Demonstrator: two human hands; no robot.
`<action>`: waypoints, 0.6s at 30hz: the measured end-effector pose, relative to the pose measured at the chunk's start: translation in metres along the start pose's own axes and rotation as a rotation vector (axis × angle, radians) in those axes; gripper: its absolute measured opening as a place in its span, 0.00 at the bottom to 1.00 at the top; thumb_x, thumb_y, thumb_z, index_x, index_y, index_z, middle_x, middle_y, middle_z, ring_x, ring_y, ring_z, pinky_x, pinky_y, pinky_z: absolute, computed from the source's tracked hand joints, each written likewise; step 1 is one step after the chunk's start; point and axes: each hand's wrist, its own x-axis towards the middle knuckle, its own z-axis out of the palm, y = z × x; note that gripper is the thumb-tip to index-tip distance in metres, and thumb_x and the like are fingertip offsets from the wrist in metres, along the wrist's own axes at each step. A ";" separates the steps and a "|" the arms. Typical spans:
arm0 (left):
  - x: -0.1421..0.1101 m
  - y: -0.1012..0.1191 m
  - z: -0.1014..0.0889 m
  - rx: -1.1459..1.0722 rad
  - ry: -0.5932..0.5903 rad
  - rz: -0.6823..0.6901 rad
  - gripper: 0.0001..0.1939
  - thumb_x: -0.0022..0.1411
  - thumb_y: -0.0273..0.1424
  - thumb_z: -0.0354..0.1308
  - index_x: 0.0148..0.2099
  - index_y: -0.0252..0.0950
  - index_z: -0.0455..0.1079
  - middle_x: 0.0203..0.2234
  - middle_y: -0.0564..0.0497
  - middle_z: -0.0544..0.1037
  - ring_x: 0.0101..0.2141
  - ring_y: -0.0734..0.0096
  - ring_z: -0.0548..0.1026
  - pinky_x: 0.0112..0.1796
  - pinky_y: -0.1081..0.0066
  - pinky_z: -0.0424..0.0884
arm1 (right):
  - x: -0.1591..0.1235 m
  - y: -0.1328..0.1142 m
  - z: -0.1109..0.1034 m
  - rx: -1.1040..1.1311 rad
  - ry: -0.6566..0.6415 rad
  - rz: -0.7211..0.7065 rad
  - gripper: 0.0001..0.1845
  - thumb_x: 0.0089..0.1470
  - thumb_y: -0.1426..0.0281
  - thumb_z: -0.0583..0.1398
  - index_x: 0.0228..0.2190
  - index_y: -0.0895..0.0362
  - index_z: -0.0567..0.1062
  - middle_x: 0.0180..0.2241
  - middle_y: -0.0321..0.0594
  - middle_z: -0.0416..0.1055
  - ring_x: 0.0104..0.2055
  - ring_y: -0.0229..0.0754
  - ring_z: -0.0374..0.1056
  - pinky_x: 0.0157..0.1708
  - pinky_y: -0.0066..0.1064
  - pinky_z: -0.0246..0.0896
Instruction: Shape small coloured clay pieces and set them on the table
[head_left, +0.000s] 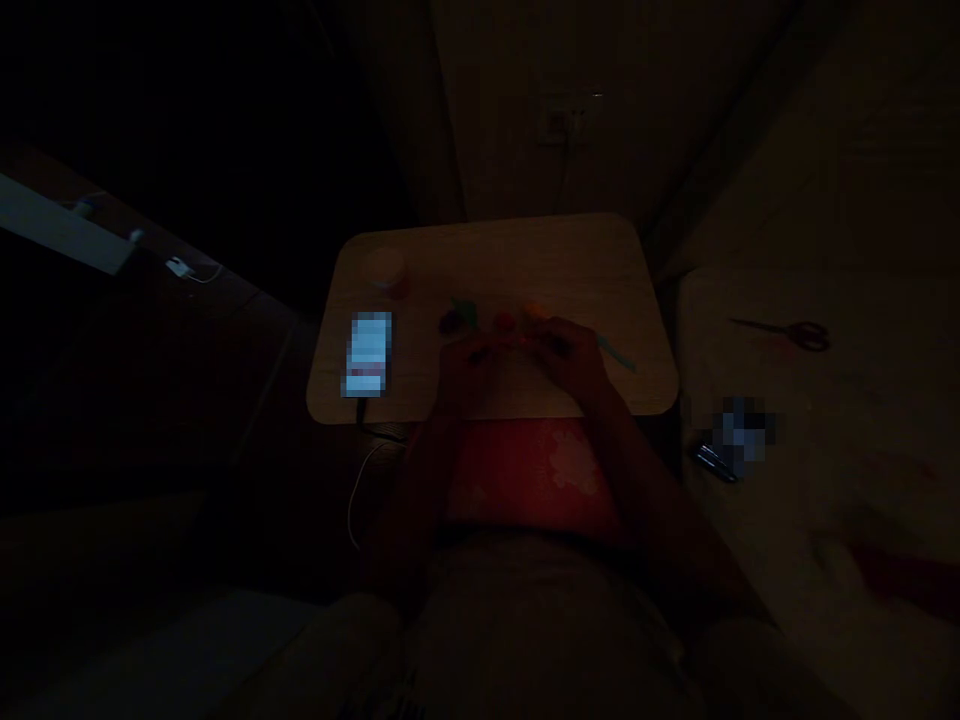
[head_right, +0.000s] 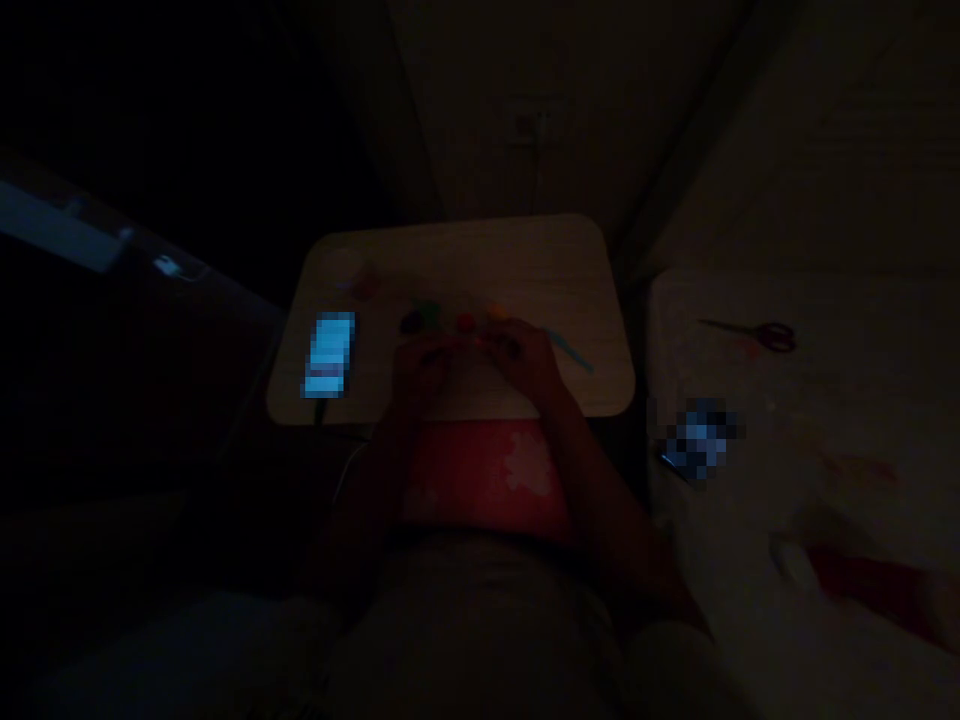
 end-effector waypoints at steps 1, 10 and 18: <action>0.000 0.000 0.001 0.002 0.013 -0.023 0.09 0.66 0.33 0.67 0.45 0.39 0.86 0.40 0.47 0.88 0.39 0.64 0.85 0.44 0.67 0.79 | 0.000 0.000 0.000 -0.001 -0.003 -0.003 0.08 0.59 0.61 0.69 0.36 0.51 0.84 0.36 0.40 0.83 0.35 0.44 0.76 0.37 0.36 0.70; -0.002 0.000 0.002 0.028 0.038 -0.058 0.08 0.62 0.37 0.70 0.36 0.38 0.85 0.31 0.50 0.87 0.31 0.68 0.82 0.36 0.70 0.76 | 0.000 -0.003 0.000 0.028 -0.012 -0.046 0.07 0.59 0.61 0.70 0.35 0.51 0.85 0.36 0.40 0.84 0.36 0.44 0.78 0.37 0.36 0.71; 0.001 0.004 0.000 0.053 -0.021 -0.023 0.10 0.70 0.34 0.62 0.43 0.39 0.85 0.41 0.47 0.88 0.43 0.62 0.85 0.50 0.64 0.79 | 0.000 -0.005 -0.001 0.025 -0.049 -0.025 0.11 0.59 0.57 0.69 0.35 0.51 0.85 0.36 0.41 0.85 0.37 0.46 0.79 0.39 0.38 0.73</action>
